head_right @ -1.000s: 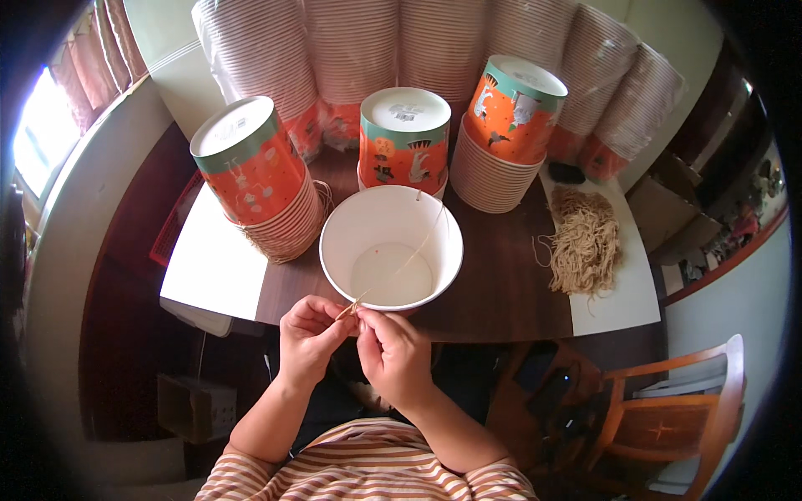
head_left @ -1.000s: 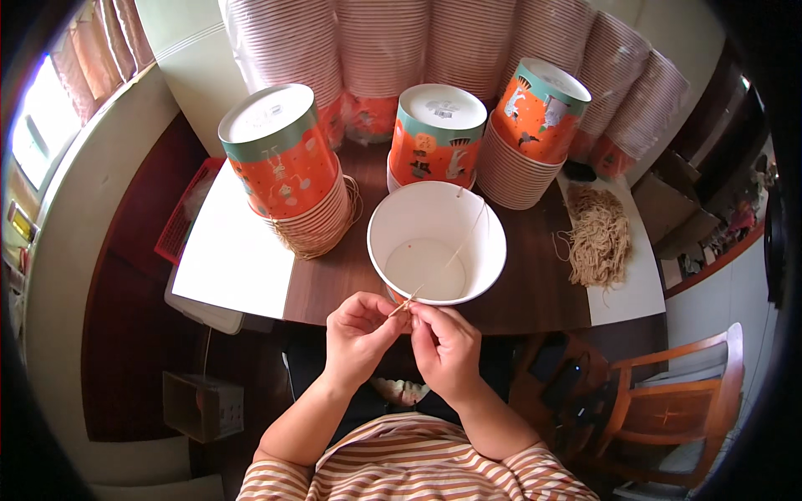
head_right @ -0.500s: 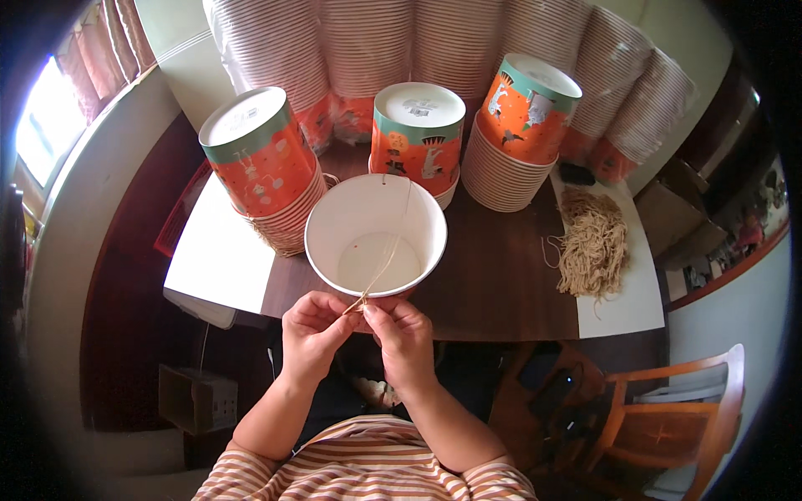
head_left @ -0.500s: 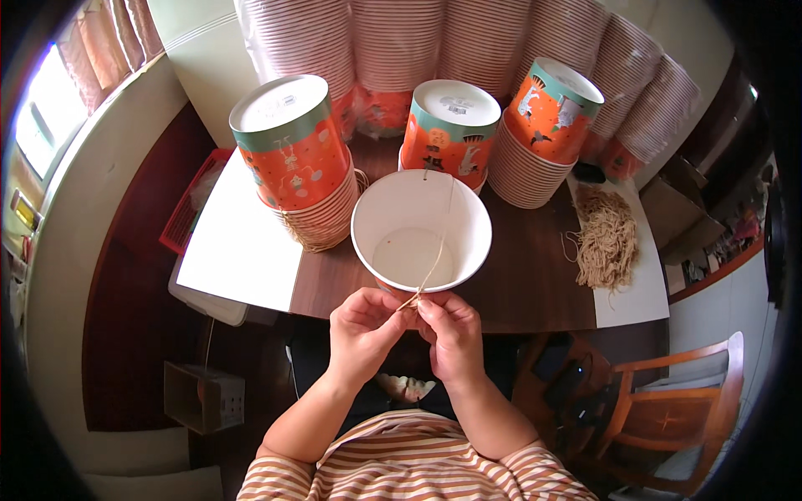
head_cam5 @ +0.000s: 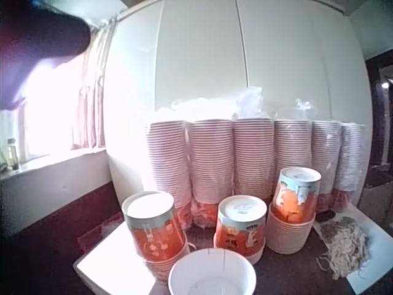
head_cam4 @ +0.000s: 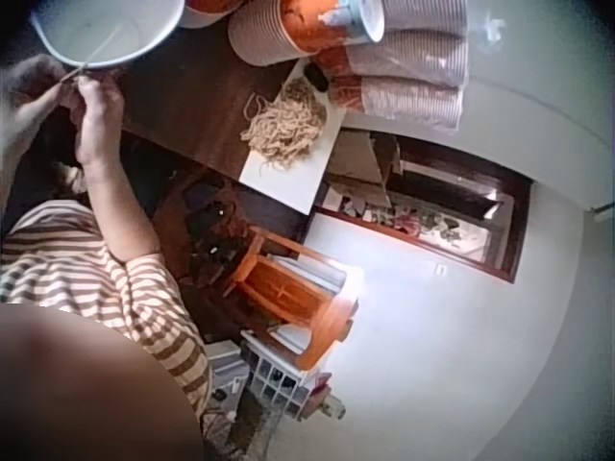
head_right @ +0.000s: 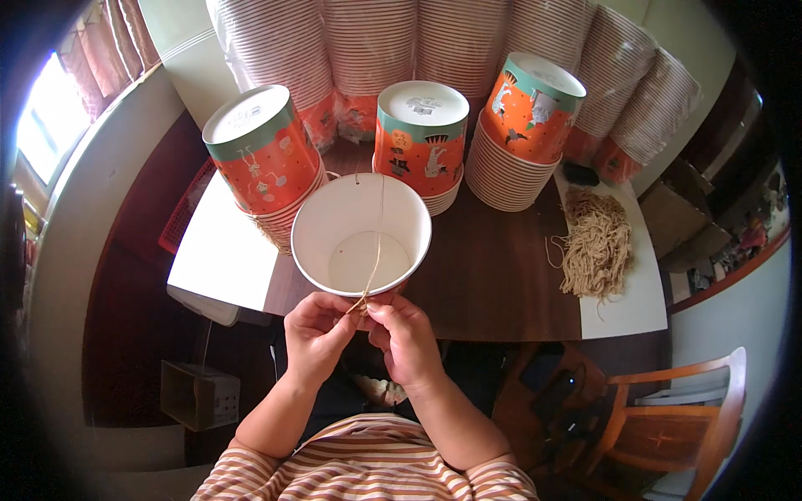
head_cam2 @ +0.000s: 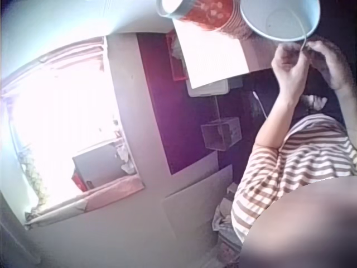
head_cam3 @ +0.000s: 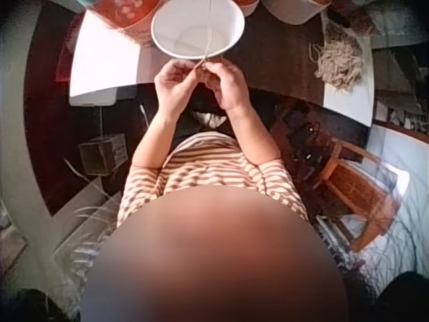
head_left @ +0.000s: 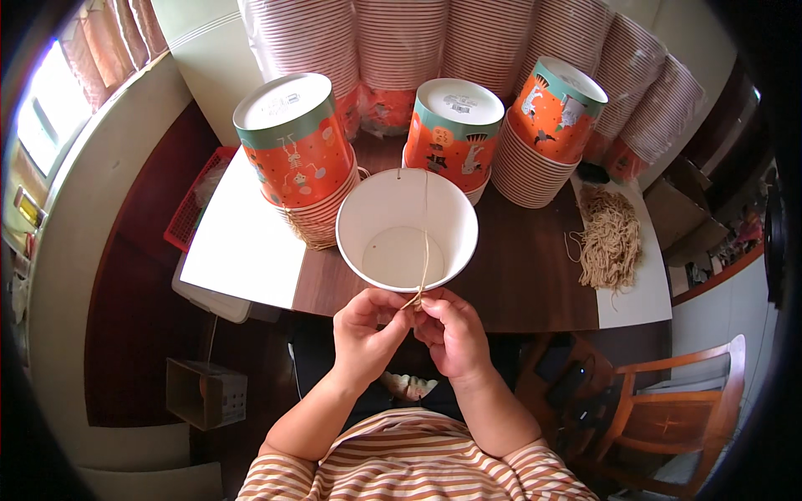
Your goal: Threading and tying strings to paper buckets to create handles as part of the packaging process.
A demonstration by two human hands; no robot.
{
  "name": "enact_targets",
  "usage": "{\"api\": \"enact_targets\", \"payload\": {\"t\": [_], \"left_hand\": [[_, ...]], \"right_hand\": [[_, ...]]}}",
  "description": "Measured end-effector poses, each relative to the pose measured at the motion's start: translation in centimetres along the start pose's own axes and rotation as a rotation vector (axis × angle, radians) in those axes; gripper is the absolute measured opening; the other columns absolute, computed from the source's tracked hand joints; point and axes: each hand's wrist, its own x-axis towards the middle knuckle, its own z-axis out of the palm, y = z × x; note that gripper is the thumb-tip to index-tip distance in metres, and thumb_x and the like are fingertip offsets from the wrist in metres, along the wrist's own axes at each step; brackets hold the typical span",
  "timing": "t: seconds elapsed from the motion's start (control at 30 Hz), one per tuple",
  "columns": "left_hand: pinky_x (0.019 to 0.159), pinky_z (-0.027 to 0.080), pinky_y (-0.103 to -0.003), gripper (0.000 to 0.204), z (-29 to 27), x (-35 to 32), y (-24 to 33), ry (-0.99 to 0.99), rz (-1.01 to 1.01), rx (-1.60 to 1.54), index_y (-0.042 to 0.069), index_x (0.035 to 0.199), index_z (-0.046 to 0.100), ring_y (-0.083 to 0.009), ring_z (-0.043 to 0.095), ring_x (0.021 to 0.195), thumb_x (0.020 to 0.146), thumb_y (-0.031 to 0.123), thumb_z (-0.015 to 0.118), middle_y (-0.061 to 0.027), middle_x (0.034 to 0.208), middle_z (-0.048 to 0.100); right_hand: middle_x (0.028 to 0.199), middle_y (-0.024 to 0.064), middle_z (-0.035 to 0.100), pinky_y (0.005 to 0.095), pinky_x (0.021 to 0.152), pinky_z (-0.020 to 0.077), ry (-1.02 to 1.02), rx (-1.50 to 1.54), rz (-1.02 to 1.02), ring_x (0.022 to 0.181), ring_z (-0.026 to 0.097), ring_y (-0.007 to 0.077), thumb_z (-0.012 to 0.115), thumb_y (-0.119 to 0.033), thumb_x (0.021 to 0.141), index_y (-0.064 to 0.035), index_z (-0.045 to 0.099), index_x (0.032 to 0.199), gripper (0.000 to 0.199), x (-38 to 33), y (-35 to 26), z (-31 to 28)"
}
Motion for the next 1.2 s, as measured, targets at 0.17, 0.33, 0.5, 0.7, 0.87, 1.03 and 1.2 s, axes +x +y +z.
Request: {"api": "enact_targets", "payload": {"t": [0.17, 0.33, 0.5, 0.7, 0.87, 1.03, 1.2], "left_hand": [[0.068, 0.055, -0.024, 0.014, 0.3, -0.2, -0.6, 0.019, 0.167, 0.104, -0.003, 0.093, 0.063, -0.0115, 0.066, 0.077, 0.079, -0.006, 0.066, -0.0069, 0.086, 0.067], [0.073, 0.051, -0.023, 0.016, 0.2, -0.4, -0.2, -0.030, 0.309, 0.304, -0.007, 0.096, 0.063, -0.0123, 0.063, 0.083, 0.080, -0.011, 0.062, -0.0111, 0.094, 0.065], [0.068, 0.050, -0.021, 0.014, 0.1, -0.4, -0.4, 0.037, 0.318, 0.384, -0.007, 0.094, 0.064, -0.0104, 0.062, 0.077, 0.080, -0.009, 0.065, -0.0097, 0.087, 0.066], [0.068, 0.050, -0.021, 0.006, 0.0, -0.6, -0.7, 0.066, 0.119, 0.183, -0.006, 0.090, 0.064, -0.0092, 0.061, 0.074, 0.085, -0.005, 0.062, -0.0074, 0.084, 0.067], [0.068, 0.050, -0.021, 0.006, -0.7, -0.5, -1.1, 0.054, 0.014, -0.034, -0.006, 0.091, 0.064, -0.0090, 0.062, 0.074, 0.087, -0.003, 0.061, -0.0058, 0.084, 0.067], [0.065, 0.048, -0.018, 0.007, -1.0, -0.5, -1.2, 0.029, -0.028, -0.079, -0.005, 0.092, 0.065, -0.0064, 0.060, 0.073, 0.087, -0.002, 0.063, -0.0031, 0.084, 0.067], [0.065, 0.047, -0.018, 0.005, -1.1, -0.6, -1.1, 0.037, -0.044, -0.072, -0.004, 0.091, 0.065, -0.0047, 0.058, 0.071, 0.087, -0.001, 0.063, -0.0009, 0.081, 0.066]], "right_hand": [[0.084, -0.0034, 0.063, 0.0158, 0.053, 0.0353, 0.012, 0.004, -0.011, 0.070, 0.054, 0.0017, 0.057, -0.016, 0.088, -0.0066, 0.064, 0.096, 0.014, -0.2, 0.0, 0.7], [0.085, -0.0026, 0.065, 0.0153, 0.057, 0.0368, 0.078, -0.014, -0.065, 0.069, 0.055, 0.0018, 0.059, -0.016, 0.089, -0.0072, 0.065, 0.094, 0.012, -0.1, 0.3, 1.0], [0.084, -0.0024, 0.065, 0.0157, 0.057, 0.0357, 0.035, -0.050, -0.108, 0.070, 0.056, 0.0021, 0.060, -0.016, 0.088, -0.0069, 0.065, 0.094, 0.011, -0.2, 0.6, 0.8], [0.087, 0.0011, 0.067, 0.0178, 0.057, 0.0384, 0.018, -0.054, -0.122, 0.071, 0.059, 0.0047, 0.059, -0.015, 0.089, -0.0050, 0.065, 0.093, 0.012, 0.0, 0.6, -0.2], [0.089, 0.0071, 0.068, 0.0256, 0.072, 0.0530, 0.056, -0.064, -0.171, 0.077, 0.064, 0.0124, 0.058, -0.015, 0.091, 0.0002, 0.066, 0.096, 0.017, -0.2, 0.1, 1.0], [0.092, 0.0100, 0.068, 0.0298, 0.081, 0.0542, -0.012, -0.129, -0.130, 0.081, 0.066, 0.0157, 0.059, -0.015, 0.092, 0.0038, 0.067, 0.098, 0.021, -0.1, 0.0, 0.9], [0.091, 0.0064, 0.069, 0.0240, 0.071, 0.0513, -0.022, -0.106, -0.082, 0.081, 0.066, 0.0134, 0.063, -0.017, 0.087, -0.0020, 0.067, 0.097, 0.018, 0.4, 0.1, 1.0]]}}
